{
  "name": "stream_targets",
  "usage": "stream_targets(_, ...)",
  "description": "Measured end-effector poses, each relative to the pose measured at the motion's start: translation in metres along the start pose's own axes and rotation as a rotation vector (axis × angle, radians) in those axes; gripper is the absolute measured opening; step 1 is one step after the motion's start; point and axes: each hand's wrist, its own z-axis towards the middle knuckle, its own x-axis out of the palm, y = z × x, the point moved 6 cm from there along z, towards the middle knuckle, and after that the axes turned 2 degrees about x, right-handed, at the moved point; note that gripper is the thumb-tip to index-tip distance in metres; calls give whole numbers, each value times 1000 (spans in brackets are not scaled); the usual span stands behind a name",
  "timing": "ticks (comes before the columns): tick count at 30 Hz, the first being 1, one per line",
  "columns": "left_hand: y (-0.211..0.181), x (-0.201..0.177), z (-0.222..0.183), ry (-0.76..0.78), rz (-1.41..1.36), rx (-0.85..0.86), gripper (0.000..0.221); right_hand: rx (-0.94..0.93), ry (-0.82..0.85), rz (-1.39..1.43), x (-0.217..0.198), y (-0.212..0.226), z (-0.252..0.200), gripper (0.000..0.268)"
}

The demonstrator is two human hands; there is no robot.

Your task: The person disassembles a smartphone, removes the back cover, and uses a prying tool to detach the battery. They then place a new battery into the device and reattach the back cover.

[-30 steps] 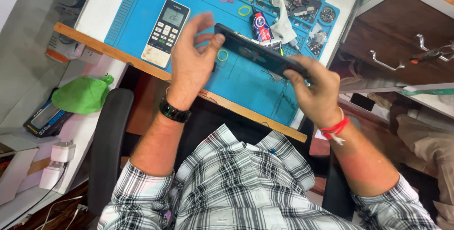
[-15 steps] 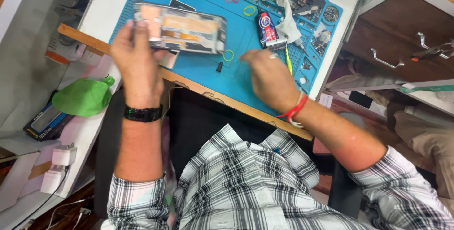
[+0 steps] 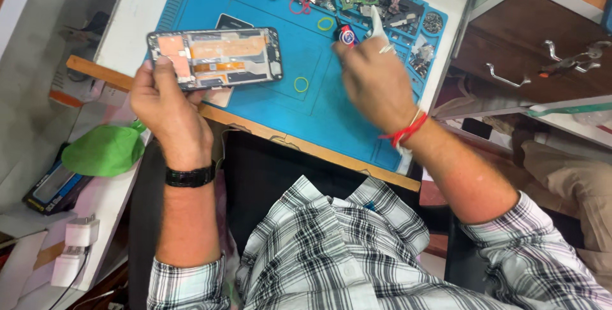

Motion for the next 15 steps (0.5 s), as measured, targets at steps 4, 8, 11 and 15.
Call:
stream_targets(4, 20, 16, -12, 17, 71, -25, 19, 69, -77, -47, -1, -27, 18, 27)
stream_targets(8, 34, 31, -20, 34, 135, -62, 20, 166, 15, -47, 28, -34, 37, 49)
stream_targets(11, 37, 38, -21, 73, 136, -73, 21, 96, -10, -44, 30, -31, 42, 43)
stream_targets(15, 39, 45, -20, 114, 125, -94, 22, 139, -126, 256, 3, -65, 45, 34)
